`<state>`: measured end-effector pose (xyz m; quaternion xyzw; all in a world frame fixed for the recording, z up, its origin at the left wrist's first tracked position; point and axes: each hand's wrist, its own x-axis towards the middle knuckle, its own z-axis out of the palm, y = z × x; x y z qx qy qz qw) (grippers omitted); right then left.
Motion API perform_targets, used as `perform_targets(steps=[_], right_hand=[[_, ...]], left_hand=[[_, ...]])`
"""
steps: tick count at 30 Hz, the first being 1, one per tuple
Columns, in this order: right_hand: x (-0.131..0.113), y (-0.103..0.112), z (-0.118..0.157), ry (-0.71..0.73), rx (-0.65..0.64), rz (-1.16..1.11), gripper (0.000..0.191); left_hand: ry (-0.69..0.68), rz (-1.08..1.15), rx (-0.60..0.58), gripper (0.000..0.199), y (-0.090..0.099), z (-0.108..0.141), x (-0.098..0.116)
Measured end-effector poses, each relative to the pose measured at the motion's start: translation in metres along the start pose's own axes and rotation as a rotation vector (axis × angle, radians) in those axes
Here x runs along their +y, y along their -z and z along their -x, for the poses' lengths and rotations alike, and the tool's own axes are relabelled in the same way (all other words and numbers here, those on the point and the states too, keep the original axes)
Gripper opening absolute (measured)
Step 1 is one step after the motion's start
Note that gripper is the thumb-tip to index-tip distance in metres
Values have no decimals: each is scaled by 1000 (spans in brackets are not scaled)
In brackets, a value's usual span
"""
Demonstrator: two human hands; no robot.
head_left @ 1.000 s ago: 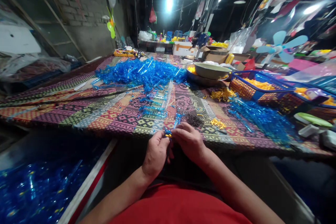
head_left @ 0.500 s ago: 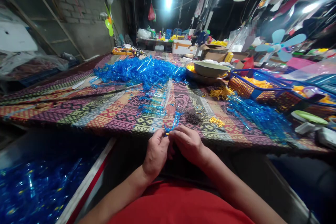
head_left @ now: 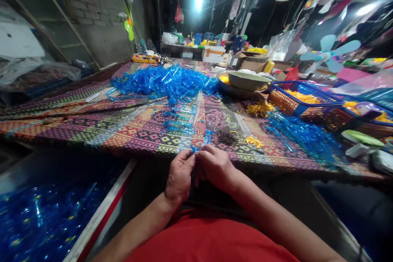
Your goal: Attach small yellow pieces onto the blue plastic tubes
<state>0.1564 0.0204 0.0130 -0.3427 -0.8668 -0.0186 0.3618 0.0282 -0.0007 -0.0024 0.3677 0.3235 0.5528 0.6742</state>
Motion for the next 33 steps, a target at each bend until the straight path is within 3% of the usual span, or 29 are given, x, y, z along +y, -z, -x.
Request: perform_targets(steps=[4,9,12,15,18,22,29,33], right_hand=[[-4,-13,-12,56,39,109,18],[-10,-28,-25,89,18,183,19],[-2,-29,-25,23,-31,70,19],[23,-18,-17,-126,-49,-70,17],[56,-3,-5,-395,-51,154,20],[78,-1,-4,-610,-292,338,36],[86,-10,-15,-685,-306,231,49],[77,-6,-10,-543,-334,442,39]], left_hand=[[-73,-43,194,21,2,1,0],[-116,-11,319,22,6,1,0],[-59,43,267,21,12,-2,3],[21,83,181,20,20,-6,9],[28,97,189,18,24,-9,15],[74,132,178,14,21,-10,16],[130,168,174,9,30,-3,19],[138,208,222,5,39,-4,22]])
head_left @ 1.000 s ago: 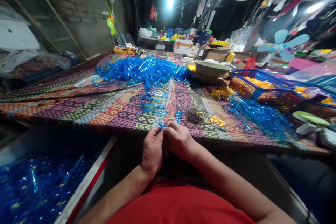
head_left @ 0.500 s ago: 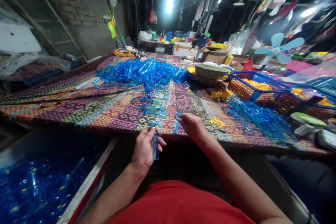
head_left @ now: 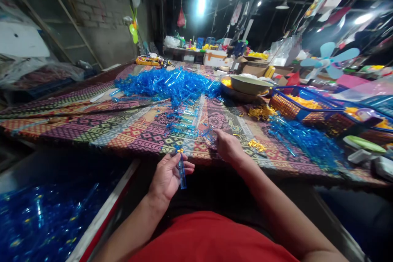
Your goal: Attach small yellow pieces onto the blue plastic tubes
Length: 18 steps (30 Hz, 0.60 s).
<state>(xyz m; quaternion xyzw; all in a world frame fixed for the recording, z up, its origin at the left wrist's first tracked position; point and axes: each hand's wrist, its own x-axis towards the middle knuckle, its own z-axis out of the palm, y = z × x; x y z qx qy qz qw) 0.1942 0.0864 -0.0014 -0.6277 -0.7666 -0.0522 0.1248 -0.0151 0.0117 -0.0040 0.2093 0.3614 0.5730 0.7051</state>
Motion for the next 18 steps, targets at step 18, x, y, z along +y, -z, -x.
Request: perform_targets(steps=[18], right_hand=[[-18,-7,11,463,95,55,29]], left_hand=[[11,65,4,11,16,-6,7]])
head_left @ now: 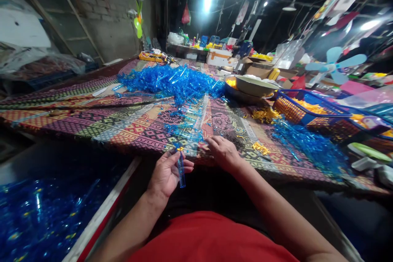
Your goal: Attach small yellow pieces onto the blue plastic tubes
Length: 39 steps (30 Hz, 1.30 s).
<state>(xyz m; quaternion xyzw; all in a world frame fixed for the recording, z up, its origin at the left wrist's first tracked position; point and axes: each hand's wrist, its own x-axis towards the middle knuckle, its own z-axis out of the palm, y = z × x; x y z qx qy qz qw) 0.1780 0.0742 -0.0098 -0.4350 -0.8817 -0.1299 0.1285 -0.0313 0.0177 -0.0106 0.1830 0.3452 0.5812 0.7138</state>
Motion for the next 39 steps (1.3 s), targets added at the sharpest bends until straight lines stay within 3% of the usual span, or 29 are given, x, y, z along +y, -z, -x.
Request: perform_targets(steps=[6,12,14,17,19,22,25,31,39], right_hand=[[-8,8,-2,160,-43,-146,22],[-12,2,-17,102,-57,-151,17],[-12,4,-19,42,-8,-195,18],[-15,12,-14,-121,180,-479,23],[-22,20,-8,-263,252,-861,26],[-36,29,2,-455,191,-1486,28],[-47,33,8,-555,137,-1835,28],[-50,35,12,-616,123,-2089,25],[-50,37,17,-625,161,-2102,22]], left_hand=[[5,15,-11,14,4,3,-1],[27,19,-100,15,-2,6,-4],[26,12,-126,15,-4,7,-4],[-5,-11,-141,16,-10,10,-3],[-40,-41,-141,17,-15,12,-3],[-97,-108,-141,20,-24,15,-5],[-128,-168,-138,24,-33,18,-8],[-136,-227,-129,29,-42,23,-13],[-176,-307,-152,28,-50,27,-17]])
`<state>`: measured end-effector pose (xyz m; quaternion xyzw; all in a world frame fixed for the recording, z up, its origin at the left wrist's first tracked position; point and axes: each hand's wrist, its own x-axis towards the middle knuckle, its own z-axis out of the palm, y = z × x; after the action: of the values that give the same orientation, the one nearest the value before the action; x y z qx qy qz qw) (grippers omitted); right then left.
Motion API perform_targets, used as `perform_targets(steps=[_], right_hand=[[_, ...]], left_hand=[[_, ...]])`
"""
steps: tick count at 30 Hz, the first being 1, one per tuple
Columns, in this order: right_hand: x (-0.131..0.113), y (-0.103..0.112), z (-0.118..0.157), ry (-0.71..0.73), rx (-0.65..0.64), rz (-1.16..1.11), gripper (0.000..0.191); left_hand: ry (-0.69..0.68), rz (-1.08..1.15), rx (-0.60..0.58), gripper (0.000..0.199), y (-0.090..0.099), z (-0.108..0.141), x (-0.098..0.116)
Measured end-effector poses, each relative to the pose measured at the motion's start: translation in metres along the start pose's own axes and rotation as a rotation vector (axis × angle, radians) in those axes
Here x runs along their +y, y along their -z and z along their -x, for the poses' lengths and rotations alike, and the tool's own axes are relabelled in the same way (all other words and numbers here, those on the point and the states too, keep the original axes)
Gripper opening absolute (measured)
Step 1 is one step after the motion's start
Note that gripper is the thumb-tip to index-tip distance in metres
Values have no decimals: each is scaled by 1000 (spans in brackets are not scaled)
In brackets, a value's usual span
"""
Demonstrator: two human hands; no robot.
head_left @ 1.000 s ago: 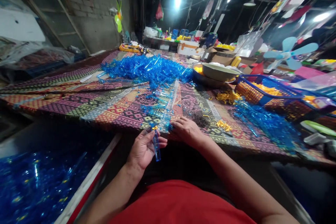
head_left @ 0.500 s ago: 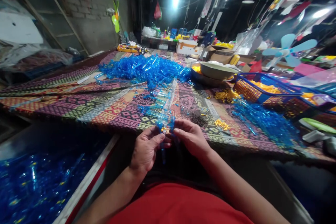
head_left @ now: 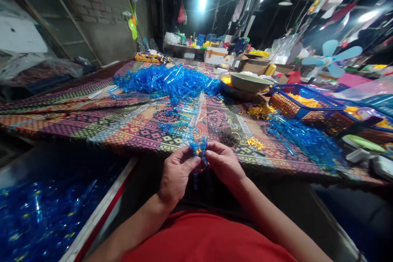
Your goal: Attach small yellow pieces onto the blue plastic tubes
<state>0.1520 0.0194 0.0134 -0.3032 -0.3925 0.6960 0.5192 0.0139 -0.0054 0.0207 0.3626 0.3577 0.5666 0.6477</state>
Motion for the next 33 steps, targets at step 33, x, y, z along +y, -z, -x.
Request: perform_targets(steps=[33], right_hand=[[-2,-3,0,205,146,431,25]], left_hand=[[-203,-329,-154,30,7,-12,-1]])
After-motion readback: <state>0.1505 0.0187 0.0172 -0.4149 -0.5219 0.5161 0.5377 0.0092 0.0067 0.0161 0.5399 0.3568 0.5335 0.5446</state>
